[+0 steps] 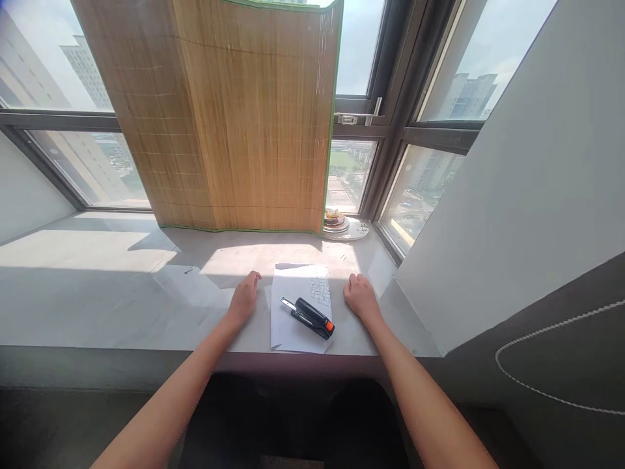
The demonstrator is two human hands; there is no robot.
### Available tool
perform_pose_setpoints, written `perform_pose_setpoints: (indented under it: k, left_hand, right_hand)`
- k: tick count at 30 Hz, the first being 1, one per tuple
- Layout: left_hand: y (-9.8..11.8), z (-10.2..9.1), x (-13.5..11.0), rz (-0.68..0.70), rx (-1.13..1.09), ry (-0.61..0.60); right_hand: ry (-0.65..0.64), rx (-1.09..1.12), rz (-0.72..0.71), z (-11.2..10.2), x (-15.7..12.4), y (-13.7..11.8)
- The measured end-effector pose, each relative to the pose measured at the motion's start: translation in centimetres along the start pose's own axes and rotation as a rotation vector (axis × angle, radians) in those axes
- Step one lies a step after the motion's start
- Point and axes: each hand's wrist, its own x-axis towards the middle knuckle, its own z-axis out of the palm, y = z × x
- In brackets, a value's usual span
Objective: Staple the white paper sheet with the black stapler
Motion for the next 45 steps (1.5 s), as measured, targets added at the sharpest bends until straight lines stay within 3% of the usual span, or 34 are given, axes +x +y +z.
perform_pose_setpoints:
  k: [5,11,14,17,20,23,26,31,37,45]
  left_hand:
    - [3.3,1.0,-4.4,0.16,-0.161,-0.045]
    - [4.4,0.4,-4.2,0.247,-0.268,0.009]
    - [4.1,0.4,-4.0,0.279,-0.293,0.029]
    - [4.0,0.3,-4.2,0.297,-0.31,-0.014]
    - [4.0,0.0,-4.3,0.301,-0.293,-0.043]
    - [4.2,-0.5,-4.4,0.305,-0.27,-0.04]
    - [4.3,-0.7,-4.5,0.309,-0.293,-0.06]
    - [4.5,-0.7,-4.6,0.34,-0.302,-0.101]
    - [4.5,-0.7,-4.6,0.463,-0.308,-0.207]
    - [4.2,0.0,-4.2,0.448,-0.265,-0.252]
  right_hand:
    - [-0.028,-0.025,0.024,-0.5,-0.2,-0.4]
    - [-0.036,0.003,0.034,-1.2,-0.3,-0.5]
    - [0.005,0.115,-0.037,-2.0,-0.8,-1.0]
    - [0.063,0.364,-0.164,-3.0,-2.6,-2.7]
    - [-0.039,0.59,-0.303,-3.6,-5.5,-5.6]
    - [-0.106,0.601,-0.313,-3.5,-7.9,-8.3]
    - [-0.091,0.593,-0.298,-3.1,-8.6,-9.5]
    - [0.035,0.672,-0.378,-2.2,-7.8,-9.0]
    - [0.037,0.691,-0.385,-1.4,-7.5,-8.8]
    - [0.031,0.704,-0.409,-1.3,-7.4,-8.9]
